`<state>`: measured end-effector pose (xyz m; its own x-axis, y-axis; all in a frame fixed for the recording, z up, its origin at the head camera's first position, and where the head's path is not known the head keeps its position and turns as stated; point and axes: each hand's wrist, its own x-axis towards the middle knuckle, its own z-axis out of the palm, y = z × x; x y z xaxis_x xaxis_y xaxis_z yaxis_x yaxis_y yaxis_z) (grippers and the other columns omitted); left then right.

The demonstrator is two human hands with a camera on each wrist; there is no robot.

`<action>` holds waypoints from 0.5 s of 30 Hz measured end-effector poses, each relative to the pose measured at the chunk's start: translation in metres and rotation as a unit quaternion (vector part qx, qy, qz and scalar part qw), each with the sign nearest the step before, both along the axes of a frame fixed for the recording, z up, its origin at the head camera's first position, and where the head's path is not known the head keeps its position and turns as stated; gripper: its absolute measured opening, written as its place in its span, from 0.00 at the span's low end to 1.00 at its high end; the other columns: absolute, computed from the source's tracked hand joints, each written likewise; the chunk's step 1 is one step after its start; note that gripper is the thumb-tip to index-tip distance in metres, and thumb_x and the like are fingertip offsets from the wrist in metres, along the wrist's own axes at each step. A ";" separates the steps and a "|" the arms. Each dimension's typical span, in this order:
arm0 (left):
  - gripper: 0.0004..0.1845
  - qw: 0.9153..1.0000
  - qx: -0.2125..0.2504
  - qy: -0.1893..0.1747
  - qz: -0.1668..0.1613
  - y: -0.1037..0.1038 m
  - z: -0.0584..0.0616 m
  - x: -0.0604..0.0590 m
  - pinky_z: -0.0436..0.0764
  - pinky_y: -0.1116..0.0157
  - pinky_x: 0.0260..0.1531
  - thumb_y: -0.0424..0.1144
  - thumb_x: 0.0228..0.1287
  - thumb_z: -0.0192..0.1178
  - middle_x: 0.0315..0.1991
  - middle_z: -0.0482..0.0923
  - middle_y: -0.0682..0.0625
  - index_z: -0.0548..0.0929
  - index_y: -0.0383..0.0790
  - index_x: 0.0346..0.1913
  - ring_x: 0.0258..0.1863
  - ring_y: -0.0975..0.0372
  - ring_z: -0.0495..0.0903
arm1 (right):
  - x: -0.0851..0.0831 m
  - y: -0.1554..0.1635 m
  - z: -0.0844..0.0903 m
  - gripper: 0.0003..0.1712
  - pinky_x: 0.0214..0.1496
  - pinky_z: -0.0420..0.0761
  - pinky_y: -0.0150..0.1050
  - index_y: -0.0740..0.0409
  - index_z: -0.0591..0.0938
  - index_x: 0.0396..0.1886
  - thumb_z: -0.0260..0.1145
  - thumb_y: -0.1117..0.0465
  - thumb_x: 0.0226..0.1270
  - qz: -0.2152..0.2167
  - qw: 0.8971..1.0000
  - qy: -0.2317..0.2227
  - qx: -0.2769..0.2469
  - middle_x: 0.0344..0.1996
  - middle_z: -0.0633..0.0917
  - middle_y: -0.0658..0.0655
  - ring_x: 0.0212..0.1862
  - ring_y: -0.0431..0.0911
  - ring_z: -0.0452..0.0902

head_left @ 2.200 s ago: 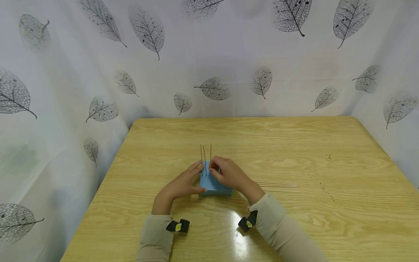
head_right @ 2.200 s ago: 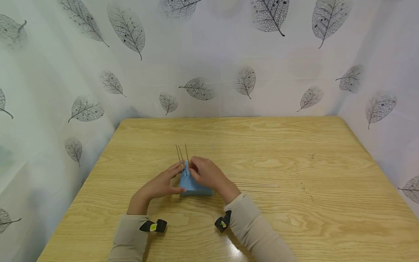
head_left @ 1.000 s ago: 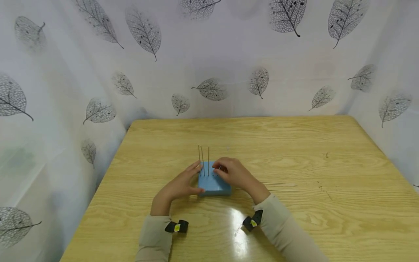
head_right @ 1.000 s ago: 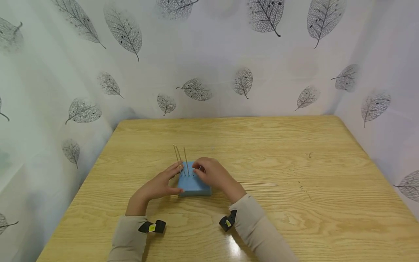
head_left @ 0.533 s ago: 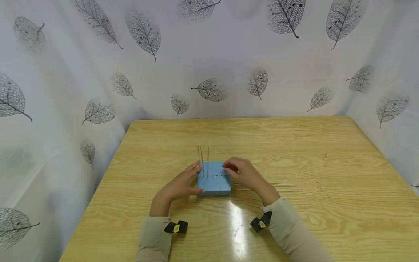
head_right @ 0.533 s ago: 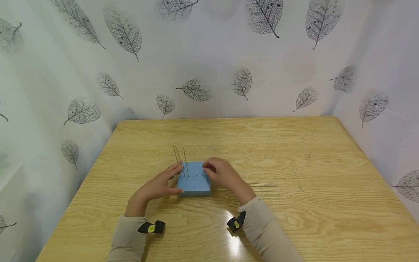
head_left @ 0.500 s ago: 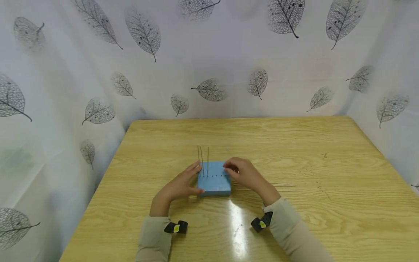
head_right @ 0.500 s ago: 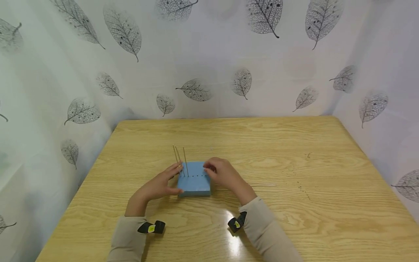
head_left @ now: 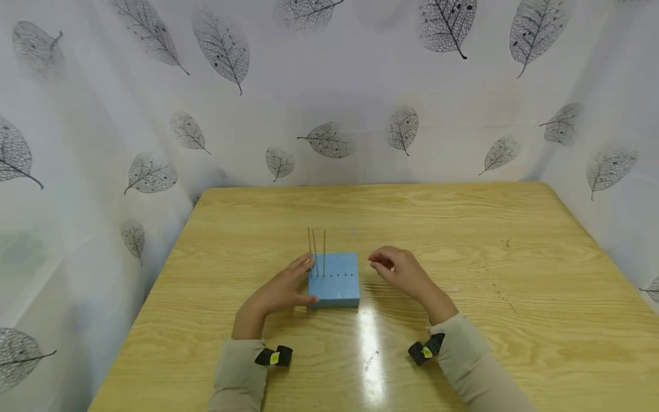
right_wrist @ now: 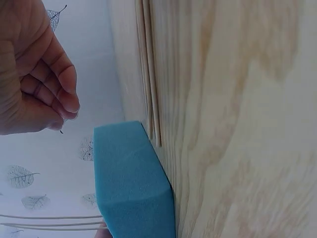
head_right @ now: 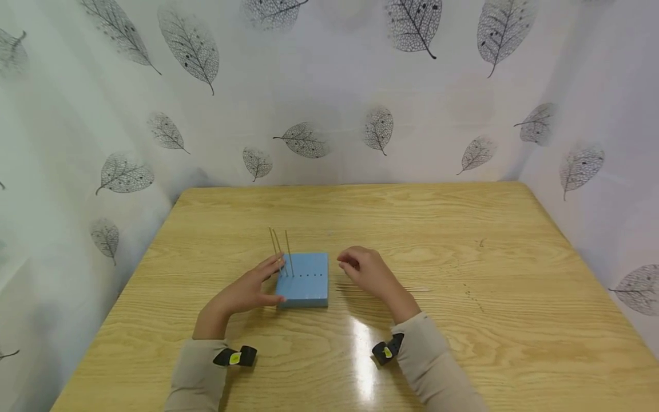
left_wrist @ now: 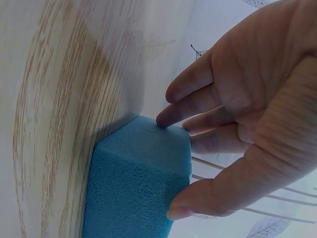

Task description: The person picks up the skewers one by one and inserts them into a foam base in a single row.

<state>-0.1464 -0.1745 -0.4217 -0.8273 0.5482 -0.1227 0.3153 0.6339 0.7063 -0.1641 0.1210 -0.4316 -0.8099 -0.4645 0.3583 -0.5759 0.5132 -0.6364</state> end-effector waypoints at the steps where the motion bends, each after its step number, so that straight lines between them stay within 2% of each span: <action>1: 0.46 1.000 0.001 -0.001 0.000 0.000 0.000 0.000 0.58 0.46 0.65 0.42 0.56 0.69 0.75 0.42 0.41 0.55 0.32 0.72 0.72 0.45 0.48 | 0.000 0.002 -0.001 0.06 0.33 0.79 0.34 0.64 0.83 0.39 0.65 0.69 0.63 0.000 1.000 0.000 -0.002 0.33 0.83 0.52 0.32 0.40 0.77; 8: 0.46 1.000 -0.002 -0.007 0.000 0.000 0.001 0.000 0.57 0.46 0.65 0.41 0.56 0.69 0.75 0.42 0.40 0.55 0.32 0.72 0.72 0.45 0.47 | 0.003 0.019 -0.007 0.06 0.32 0.78 0.33 0.65 0.83 0.39 0.65 0.69 0.62 -0.017 1.000 0.000 0.003 0.31 0.83 0.52 0.31 0.40 0.76; 15: 0.46 1.000 -0.007 -0.008 0.000 0.000 0.001 -0.001 0.57 0.47 0.66 0.41 0.56 0.69 0.75 0.42 0.40 0.54 0.32 0.72 0.72 0.46 0.46 | 0.004 0.036 -0.006 0.06 0.32 0.78 0.33 0.65 0.83 0.39 0.65 0.70 0.61 -0.048 0.999 -0.003 0.014 0.31 0.83 0.52 0.30 0.40 0.76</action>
<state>-0.1476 -0.1743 -0.4204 -0.8249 0.5466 -0.1439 0.3043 0.6441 0.7018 -0.1596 0.1572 -0.4371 -0.8529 -0.3953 0.3409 -0.5198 0.5836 -0.6238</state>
